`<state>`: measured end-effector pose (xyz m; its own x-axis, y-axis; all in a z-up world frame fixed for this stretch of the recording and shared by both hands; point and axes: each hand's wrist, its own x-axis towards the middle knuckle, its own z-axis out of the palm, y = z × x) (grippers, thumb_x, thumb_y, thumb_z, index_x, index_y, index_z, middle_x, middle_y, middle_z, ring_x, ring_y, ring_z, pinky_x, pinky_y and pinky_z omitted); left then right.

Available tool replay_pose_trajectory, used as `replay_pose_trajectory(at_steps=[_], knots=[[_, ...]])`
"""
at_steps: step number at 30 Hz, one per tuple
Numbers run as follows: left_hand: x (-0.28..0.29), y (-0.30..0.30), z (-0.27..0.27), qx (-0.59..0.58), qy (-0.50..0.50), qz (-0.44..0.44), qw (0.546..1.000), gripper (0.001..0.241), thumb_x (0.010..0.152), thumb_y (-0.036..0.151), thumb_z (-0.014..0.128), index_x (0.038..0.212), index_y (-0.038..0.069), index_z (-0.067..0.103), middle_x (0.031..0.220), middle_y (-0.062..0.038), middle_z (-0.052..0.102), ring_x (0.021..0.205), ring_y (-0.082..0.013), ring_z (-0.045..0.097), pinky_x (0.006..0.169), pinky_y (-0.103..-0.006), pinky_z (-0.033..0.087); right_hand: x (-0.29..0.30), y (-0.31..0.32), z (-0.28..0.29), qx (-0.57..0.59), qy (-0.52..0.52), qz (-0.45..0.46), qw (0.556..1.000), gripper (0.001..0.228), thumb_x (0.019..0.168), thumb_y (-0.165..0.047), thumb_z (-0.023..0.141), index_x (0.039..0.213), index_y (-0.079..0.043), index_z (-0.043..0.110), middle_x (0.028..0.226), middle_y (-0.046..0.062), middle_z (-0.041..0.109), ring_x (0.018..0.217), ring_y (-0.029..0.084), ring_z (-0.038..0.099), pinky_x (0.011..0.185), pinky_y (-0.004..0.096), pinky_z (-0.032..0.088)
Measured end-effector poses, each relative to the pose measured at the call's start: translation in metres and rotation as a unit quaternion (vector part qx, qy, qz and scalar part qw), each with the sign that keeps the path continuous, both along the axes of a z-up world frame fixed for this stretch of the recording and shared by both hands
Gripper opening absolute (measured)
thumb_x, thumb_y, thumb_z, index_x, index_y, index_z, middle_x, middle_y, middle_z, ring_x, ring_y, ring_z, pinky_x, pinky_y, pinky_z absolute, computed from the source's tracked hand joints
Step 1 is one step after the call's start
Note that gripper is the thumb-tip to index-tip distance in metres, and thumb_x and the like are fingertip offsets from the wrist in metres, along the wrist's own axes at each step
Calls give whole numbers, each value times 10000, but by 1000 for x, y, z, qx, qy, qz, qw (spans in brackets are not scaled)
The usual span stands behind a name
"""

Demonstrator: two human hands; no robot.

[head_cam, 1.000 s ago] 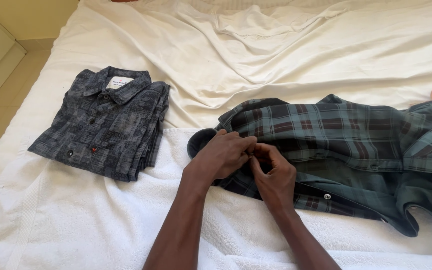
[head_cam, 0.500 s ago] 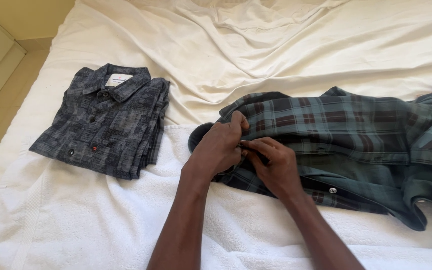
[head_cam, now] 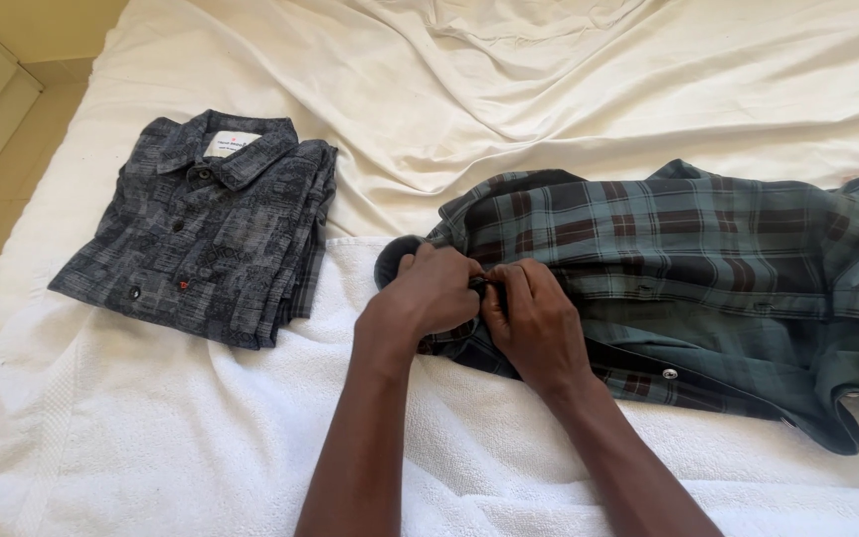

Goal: The person folds a dark patterned shirt on a bed, smoothing the fabric and aligning the edges. They then button a green plaid shirt and fold it neatly, placing it beside the first shirt.

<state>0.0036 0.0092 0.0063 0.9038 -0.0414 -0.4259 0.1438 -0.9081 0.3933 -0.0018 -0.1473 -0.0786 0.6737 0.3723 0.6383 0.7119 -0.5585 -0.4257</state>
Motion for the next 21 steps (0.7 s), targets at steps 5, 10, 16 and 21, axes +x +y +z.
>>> replay_pose_trajectory(at_steps=[5,10,16,21], knots=[[-5,0,25,1,44,52,998,465,857,168,643,1308,250,722,1445,-125,550,1415,-300,420,1220,-409,348,-1,4,1,-39,-67,-10,997,139,963,-86,681,1034,-19,582,962,112,578,872,275,636,731,379,564],[-6,8,5,-17,4,-5,1000,428,917,211,553,1318,248,697,1423,-62,583,1396,-298,426,1220,-445,312,-6,4,10,-32,-56,-18,998,154,935,-67,700,1044,-29,598,960,109,587,814,266,633,701,385,553],[1,13,-17,-40,-23,-33,998,357,979,285,498,1248,181,707,1352,-46,634,1323,-295,478,1149,-440,371,-15,0,16,32,30,42,998,207,861,-42,726,1051,-26,648,968,96,621,786,253,676,670,363,577],[3,12,-6,-77,-29,1,997,319,988,165,508,1214,157,734,1198,-55,751,1080,-256,711,973,-406,546,-10,0,11,17,45,35,998,229,821,-45,749,1033,-29,665,971,96,632,795,267,686,681,372,587]])
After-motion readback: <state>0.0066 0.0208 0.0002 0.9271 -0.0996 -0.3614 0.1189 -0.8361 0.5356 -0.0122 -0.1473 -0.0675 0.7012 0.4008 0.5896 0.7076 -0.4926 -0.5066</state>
